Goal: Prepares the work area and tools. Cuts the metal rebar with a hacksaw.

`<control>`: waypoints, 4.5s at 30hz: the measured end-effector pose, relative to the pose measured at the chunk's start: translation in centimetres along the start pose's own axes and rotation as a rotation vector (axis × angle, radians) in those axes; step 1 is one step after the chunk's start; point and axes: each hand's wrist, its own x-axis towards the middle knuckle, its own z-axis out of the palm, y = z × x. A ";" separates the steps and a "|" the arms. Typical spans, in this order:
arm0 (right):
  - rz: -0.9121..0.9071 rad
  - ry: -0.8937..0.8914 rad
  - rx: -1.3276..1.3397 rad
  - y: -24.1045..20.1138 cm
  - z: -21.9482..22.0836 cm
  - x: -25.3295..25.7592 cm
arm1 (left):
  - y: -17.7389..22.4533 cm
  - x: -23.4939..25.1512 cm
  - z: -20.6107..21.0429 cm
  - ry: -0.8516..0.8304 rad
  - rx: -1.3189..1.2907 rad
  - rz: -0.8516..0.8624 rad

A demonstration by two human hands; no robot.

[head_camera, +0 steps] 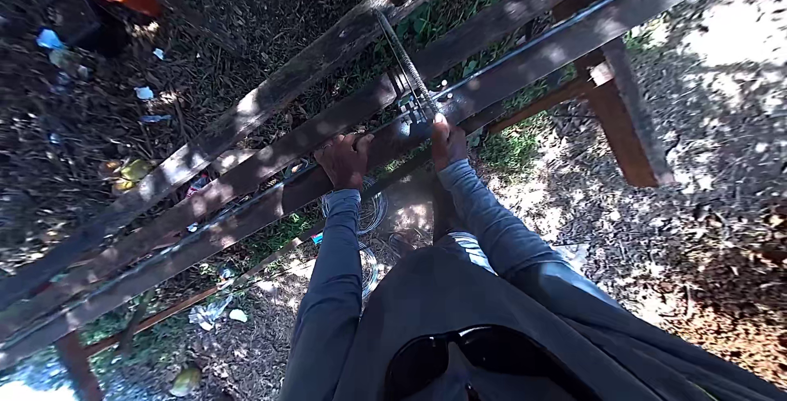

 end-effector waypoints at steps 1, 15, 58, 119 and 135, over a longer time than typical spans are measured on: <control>0.012 -0.004 0.006 -0.2 -0.1 -0.1 | 0.0 0.0 -0.1 -0.006 0.004 0.000; 0.089 -0.054 0.013 3.1 -6.1 -12.1 | -0.3 0.1 0.1 0.008 -0.007 0.002; 0.034 -0.030 0.068 0.6 -1.0 -2.2 | 0.0 -0.1 -0.2 -0.005 0.002 0.000; 0.007 -0.042 0.075 3.7 -2.6 -6.5 | -0.1 -0.1 0.0 0.010 0.010 -0.002; 0.013 -0.007 0.033 0.9 -0.8 -2.3 | -0.1 0.0 0.0 0.037 0.013 0.023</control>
